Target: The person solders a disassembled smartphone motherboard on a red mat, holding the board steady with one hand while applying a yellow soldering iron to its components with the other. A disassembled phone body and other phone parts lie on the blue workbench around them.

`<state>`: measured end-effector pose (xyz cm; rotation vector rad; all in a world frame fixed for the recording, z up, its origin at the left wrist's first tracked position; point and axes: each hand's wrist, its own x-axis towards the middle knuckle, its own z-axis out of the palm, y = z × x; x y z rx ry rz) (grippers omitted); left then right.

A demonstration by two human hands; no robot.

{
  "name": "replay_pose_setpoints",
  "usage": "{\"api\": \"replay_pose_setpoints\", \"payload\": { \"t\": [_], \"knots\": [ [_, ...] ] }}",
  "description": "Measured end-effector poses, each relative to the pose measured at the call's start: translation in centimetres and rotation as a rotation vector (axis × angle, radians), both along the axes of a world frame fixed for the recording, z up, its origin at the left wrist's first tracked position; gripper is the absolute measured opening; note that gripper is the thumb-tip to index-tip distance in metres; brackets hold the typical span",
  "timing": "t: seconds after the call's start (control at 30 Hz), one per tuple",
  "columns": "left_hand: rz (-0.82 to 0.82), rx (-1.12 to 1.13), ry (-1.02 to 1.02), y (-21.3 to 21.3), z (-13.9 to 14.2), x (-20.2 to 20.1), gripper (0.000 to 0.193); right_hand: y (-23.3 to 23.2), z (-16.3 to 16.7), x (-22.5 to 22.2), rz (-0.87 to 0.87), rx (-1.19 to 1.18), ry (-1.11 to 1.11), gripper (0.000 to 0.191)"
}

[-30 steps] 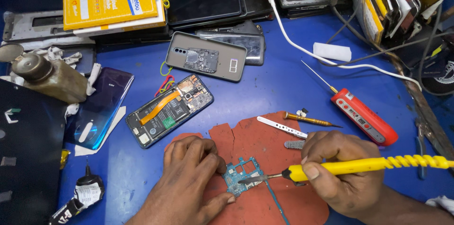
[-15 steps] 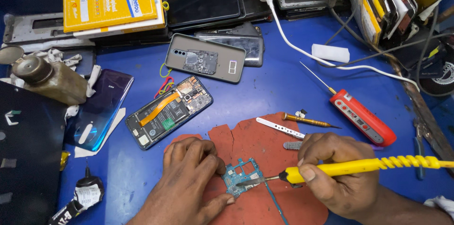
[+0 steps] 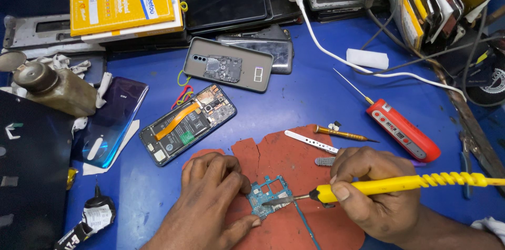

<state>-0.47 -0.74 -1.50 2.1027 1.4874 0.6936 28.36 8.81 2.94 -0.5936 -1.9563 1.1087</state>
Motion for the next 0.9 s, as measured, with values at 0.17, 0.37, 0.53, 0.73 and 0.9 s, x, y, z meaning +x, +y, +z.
{"api": "replay_pose_setpoints", "payload": {
  "t": [0.17, 0.37, 0.53, 0.73, 0.9],
  "knots": [
    [0.006, -0.038, -0.004, -0.04, 0.06, -0.01, 0.048, 0.03, -0.08, 0.0, 0.009, -0.013, 0.003, 0.008],
    [0.006, -0.024, 0.002, -0.08, 0.09, -0.01, 0.048, -0.03, -0.12, 0.03, 0.009, -0.02, 0.009, 0.008],
    [0.005, -0.038, -0.005, -0.08, 0.1, 0.02, 0.048, 0.0, -0.11, 0.05, 0.017, -0.034, 0.014, 0.008],
    [0.003, -0.027, -0.005, -0.04, 0.1, -0.01, 0.048, 0.03, 0.06, 0.05, 0.013, -0.027, -0.02, 0.008],
    [0.006, -0.027, -0.006, -0.04, 0.09, -0.03, 0.047, 0.06, 0.13, -0.04, 0.018, -0.007, -0.029, 0.008]
  ]
}}
